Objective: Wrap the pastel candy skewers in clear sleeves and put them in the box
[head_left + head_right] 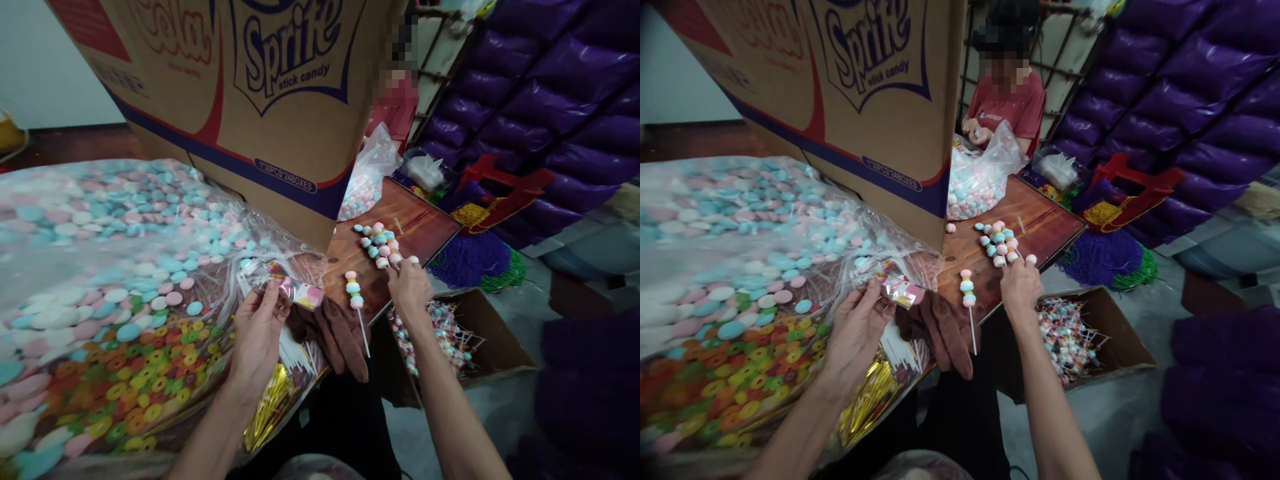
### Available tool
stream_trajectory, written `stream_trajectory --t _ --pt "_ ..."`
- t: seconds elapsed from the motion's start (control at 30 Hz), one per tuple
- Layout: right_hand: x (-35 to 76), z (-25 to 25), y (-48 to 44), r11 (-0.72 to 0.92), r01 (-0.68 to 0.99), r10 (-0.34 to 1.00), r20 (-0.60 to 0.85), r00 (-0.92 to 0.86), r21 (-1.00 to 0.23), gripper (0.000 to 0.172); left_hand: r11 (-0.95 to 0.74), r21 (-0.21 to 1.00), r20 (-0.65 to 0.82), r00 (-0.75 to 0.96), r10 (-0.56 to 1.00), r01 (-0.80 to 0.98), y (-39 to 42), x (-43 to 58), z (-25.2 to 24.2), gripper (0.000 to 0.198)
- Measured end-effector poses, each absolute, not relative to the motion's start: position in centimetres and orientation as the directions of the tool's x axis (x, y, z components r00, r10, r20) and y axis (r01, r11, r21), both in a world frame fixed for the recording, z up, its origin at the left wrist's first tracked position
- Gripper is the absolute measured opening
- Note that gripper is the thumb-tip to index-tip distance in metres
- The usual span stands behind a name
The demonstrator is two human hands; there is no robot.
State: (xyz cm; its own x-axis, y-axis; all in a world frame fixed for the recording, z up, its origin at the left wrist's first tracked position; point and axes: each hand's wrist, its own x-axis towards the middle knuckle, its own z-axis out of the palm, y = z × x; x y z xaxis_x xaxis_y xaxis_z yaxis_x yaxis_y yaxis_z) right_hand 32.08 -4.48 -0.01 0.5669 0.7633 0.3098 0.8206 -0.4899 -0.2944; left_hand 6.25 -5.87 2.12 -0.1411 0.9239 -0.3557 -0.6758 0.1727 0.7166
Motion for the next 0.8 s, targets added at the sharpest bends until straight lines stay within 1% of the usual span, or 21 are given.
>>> stream_trajectory --t 0.1,0.2,0.23,0.37,0.47,0.57,0.63,0.7,0.73,0.8 --pt "32.8 -0.6 -4.0 -0.506 0.817 0.783 0.249 0.57 -0.278 0.02 0.162 0.7 -0.357 -0.144 0.923 -0.695 -5.8 6.1 1.8 0.029" --pt "32.5 -1.2 -3.9 -0.515 0.808 0.778 0.239 0.581 -0.287 0.024 0.161 0.697 -0.358 -0.145 0.922 -0.699 -5.6 6.0 1.6 0.03" --pt "32.4 -1.4 -3.9 -0.505 0.801 0.772 0.246 0.586 -0.322 0.024 0.154 0.701 -0.353 -0.151 0.924 -0.696 -5.5 5.9 1.6 0.03" --pt "32.3 -2.0 -4.1 -0.41 0.729 0.72 0.297 0.628 -0.548 0.023 0.081 0.716 -0.32 -0.223 0.921 -0.694 -5.1 5.5 1.4 0.031" --pt "32.2 -2.3 -5.1 -0.353 0.704 0.709 0.315 0.631 -0.617 0.025 0.031 0.714 -0.307 -0.272 0.912 -0.7 -4.7 5.1 1.0 0.032" --pt "31.0 -2.4 -7.0 -0.26 0.682 0.756 0.296 0.585 -0.684 0.026 0.018 0.704 -0.315 -0.291 0.903 -0.71 -4.3 4.7 0.6 0.034" --pt "29.6 -2.1 -8.7 -0.172 0.639 0.805 0.267 0.53 -0.75 0.026 0.005 0.705 -0.317 -0.309 0.897 -0.709 -4.2 4.5 0.3 0.035" --pt "28.0 -1.7 -10.5 -0.06 0.521 0.858 0.223 0.463 -0.852 0.026 -0.015 0.71 -0.309 -0.331 0.892 -0.704 -4.1 4.3 0.1 0.036" --pt "27.2 -1.4 -11.3 -0.031 0.481 0.878 0.206 0.432 -0.876 0.025 -0.024 0.714 -0.305 -0.342 0.889 -0.7 -4.1 4.2 0.0 0.037" --pt "25.9 -0.9 -12.7 0.02 0.47 0.899 0.222 0.378 -0.882 0.022 -0.036 0.722 -0.307 -0.367 0.878 -0.691 -4.0 4.1 -0.2 0.038"
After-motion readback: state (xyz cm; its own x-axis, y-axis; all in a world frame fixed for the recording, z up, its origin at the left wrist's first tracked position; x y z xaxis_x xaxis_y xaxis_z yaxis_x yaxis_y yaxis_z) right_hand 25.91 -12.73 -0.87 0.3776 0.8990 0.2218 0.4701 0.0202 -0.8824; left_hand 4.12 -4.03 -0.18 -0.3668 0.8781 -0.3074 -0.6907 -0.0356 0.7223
